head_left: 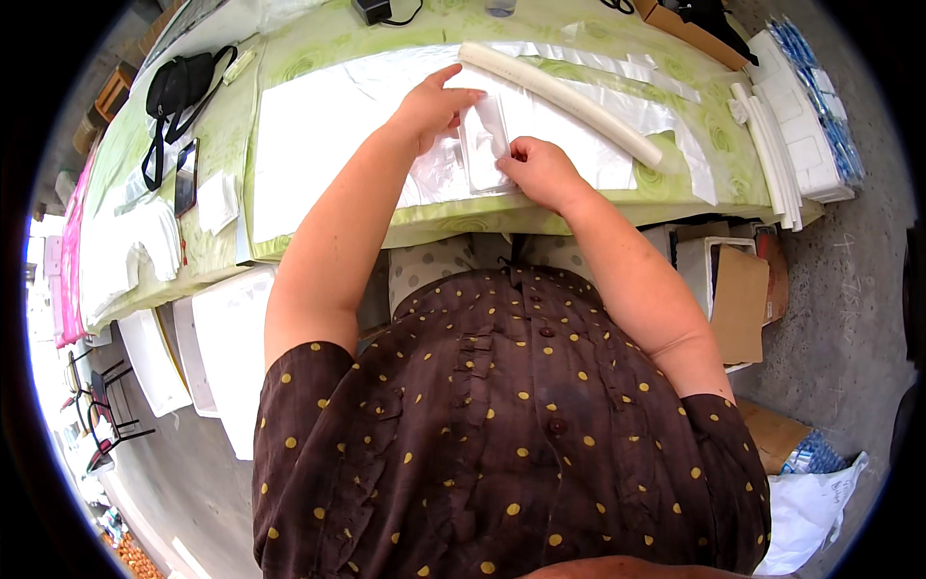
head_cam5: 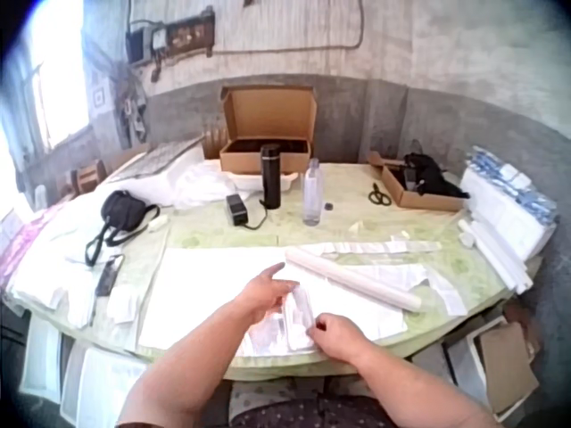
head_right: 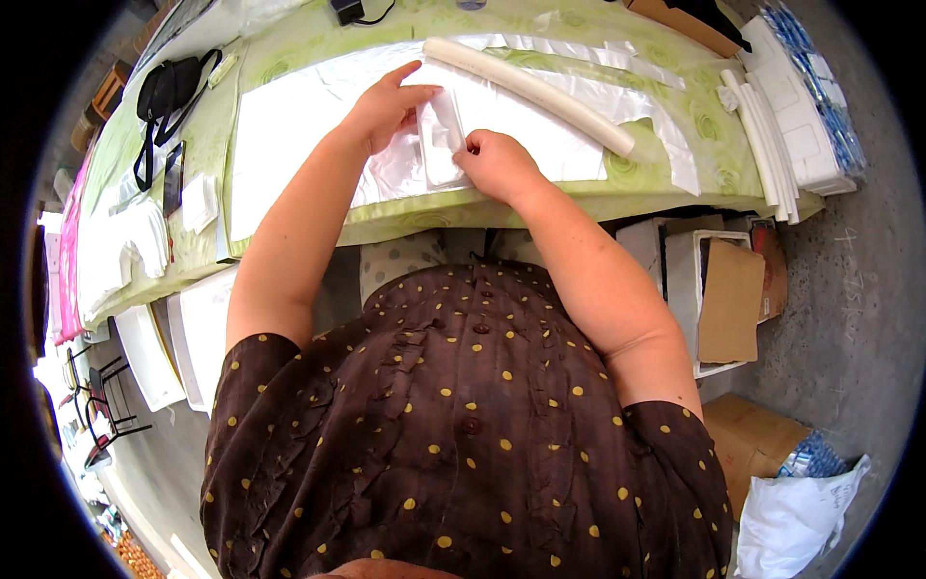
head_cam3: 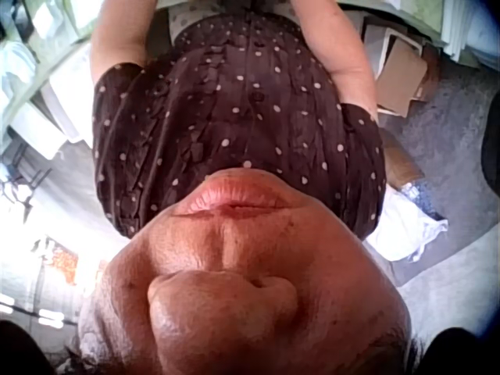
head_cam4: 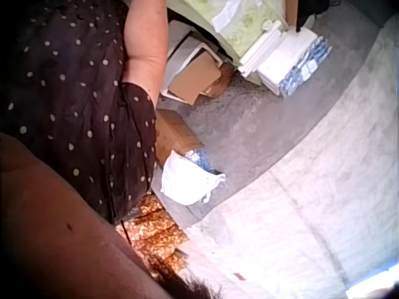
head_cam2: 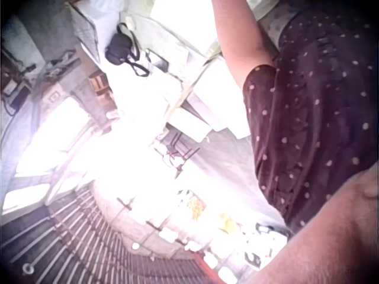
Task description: The person repeatedly unrolls a sheet of clear plastic film, folds it around a small white rectangular object, and places the wrapped item into a white tray. The process is repeated multiple times in a consistent sequence.
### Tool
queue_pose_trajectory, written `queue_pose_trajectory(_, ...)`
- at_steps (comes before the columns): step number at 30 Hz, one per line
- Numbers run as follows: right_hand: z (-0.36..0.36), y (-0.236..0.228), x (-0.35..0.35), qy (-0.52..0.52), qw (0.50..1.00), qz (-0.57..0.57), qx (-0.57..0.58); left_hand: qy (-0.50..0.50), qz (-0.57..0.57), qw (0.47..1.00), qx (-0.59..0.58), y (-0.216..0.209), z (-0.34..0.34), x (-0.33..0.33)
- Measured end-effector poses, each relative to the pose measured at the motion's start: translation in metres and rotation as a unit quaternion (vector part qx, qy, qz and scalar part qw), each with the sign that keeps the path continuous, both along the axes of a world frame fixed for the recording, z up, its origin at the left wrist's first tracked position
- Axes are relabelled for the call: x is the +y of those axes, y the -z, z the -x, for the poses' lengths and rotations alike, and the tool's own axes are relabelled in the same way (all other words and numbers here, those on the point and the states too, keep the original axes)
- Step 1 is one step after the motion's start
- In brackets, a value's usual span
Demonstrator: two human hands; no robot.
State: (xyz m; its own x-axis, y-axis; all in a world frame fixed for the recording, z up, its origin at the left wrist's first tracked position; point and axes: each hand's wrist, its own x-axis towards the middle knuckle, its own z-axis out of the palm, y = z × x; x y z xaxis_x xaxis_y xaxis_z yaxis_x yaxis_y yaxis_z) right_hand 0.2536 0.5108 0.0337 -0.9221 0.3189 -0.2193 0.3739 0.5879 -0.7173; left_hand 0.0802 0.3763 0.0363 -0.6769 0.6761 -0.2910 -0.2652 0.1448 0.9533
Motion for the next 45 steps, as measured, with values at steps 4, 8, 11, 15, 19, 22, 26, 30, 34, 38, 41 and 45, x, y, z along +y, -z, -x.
queue_pose_trajectory(4,0.004,-0.004,0.0,0.028,0.999,0.028,-0.025,-0.128,-0.062,0.99,0.016,-0.003,0.011,0.014)
queue_pose_trajectory(8,0.01,0.001,0.004,0.039,0.996,0.061,-0.048,-0.201,0.001,0.922,0.331,0.01,-0.01,0.001)
queue_pose_trajectory(11,0.012,-0.01,0.003,0.04,0.994,0.068,-0.082,-0.012,-0.069,0.828,0.556,0.013,-0.044,-0.024)
queue_pose_trajectory(15,0.011,-0.007,0.005,0.04,0.996,0.064,-0.055,0.174,0.103,0.76,0.617,0.014,-0.073,-0.042)
queue_pose_trajectory(19,0.009,0.004,0.002,0.069,0.997,0.038,0.001,0.24,0.186,0.717,0.628,0.019,-0.072,-0.041)
queue_pose_trajectory(22,0.003,0.006,0.0,0.072,0.997,0.026,0.017,0.252,0.206,0.701,0.635,0.018,-0.073,-0.04)
queue_pose_trajectory(26,-0.025,0.004,-0.008,0.056,0.993,0.09,0.054,0.299,0.176,0.705,0.618,0.007,-0.086,-0.049)
queue_pose_trajectory(30,-0.065,-0.003,-0.02,0.026,0.989,0.128,0.064,0.32,0.137,0.704,0.619,0.011,-0.102,-0.059)
queue_pose_trajectory(34,-0.072,0.002,-0.01,-0.084,0.942,-0.144,0.29,0.296,0.119,0.732,0.602,0.008,-0.103,-0.06)
queue_pose_trajectory(38,-0.07,-0.003,0.001,-0.178,0.921,-0.144,0.316,0.288,0.129,0.757,0.572,0.009,-0.098,-0.057)
queue_pose_trajectory(41,-0.072,0.001,0.003,-0.185,0.907,-0.174,0.337,0.275,0.119,0.767,0.568,0.006,-0.101,-0.055)
queue_pose_trajectory(45,-0.071,0.01,0.01,-0.229,0.873,-0.231,0.364,0.243,0.122,0.768,0.58,0.004,-0.105,-0.053)
